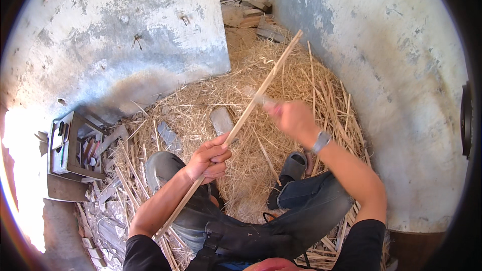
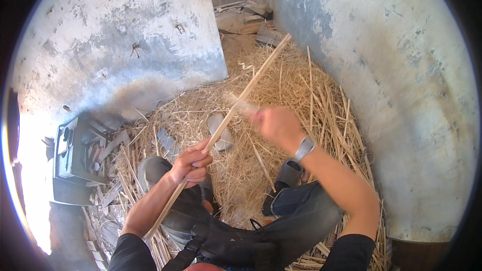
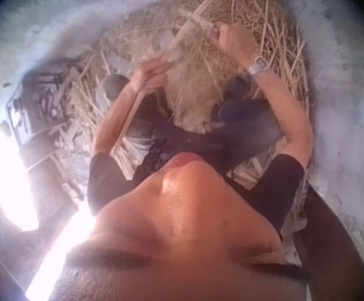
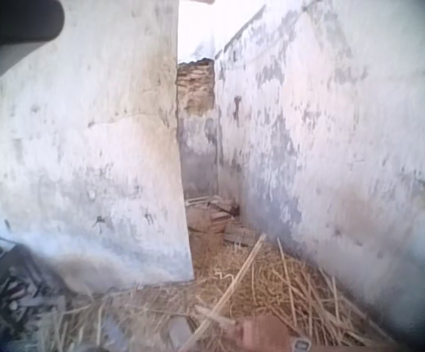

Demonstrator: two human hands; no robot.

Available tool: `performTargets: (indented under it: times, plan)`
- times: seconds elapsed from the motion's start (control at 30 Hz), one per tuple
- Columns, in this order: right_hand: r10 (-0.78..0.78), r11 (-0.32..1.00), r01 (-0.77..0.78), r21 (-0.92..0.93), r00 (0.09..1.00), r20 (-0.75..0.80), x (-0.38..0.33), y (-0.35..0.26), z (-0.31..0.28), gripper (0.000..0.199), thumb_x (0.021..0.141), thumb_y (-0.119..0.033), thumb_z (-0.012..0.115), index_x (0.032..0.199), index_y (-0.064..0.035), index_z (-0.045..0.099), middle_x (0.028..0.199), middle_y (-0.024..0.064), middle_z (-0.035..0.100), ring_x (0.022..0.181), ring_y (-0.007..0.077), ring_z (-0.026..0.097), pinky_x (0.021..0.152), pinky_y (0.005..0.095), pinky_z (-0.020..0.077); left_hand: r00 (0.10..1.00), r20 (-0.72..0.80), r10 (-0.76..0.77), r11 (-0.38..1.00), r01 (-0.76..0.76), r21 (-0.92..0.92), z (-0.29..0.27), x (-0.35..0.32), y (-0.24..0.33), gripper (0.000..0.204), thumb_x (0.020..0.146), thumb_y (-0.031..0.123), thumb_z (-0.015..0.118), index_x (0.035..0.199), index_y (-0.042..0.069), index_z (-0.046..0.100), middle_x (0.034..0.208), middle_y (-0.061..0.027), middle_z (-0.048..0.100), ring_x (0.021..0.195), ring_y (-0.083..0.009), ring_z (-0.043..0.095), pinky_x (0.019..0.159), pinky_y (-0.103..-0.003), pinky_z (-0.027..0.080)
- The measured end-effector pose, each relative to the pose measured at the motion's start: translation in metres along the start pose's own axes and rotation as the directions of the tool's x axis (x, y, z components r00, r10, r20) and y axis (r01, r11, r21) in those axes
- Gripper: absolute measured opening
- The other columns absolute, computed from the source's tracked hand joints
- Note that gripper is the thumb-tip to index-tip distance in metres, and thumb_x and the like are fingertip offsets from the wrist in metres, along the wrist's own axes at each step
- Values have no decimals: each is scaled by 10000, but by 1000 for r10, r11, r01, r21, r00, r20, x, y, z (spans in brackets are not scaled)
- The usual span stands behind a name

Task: The person shaves a thin wooden strip with a blade, smoothing and narrowing the piece by hand over a pile of straw.

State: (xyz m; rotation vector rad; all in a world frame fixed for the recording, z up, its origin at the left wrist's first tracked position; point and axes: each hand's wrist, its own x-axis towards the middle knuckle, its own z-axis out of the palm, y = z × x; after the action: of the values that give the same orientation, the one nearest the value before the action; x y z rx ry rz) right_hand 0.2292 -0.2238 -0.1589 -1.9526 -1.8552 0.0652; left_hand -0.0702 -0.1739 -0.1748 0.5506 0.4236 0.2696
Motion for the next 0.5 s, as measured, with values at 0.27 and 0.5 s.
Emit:
performTargets:
  times: [0.27,0.5]
  plan:
    - [379,897,-437,-60,833,-403,28,175,-60,705,1066,-515,415,664,28,616,584,236,567,552,442,546,557,511,435,988,53,-147,980,139,144,-7,-22,-9,490,1089,119,460,1568,203,405,702,51,316,448,-28,240,391,-201,211]
    - [387,904,-426,32,785,-483,11,159,-63,707,1061,-526,440,642,33,551,540,206,524,482,381,472,516,487,366,990,90,-110,993,114,-38,-22,-19,-3,484,1089,115,448,1564,194,403,699,46,332,430,-28,248,374,-199,221]
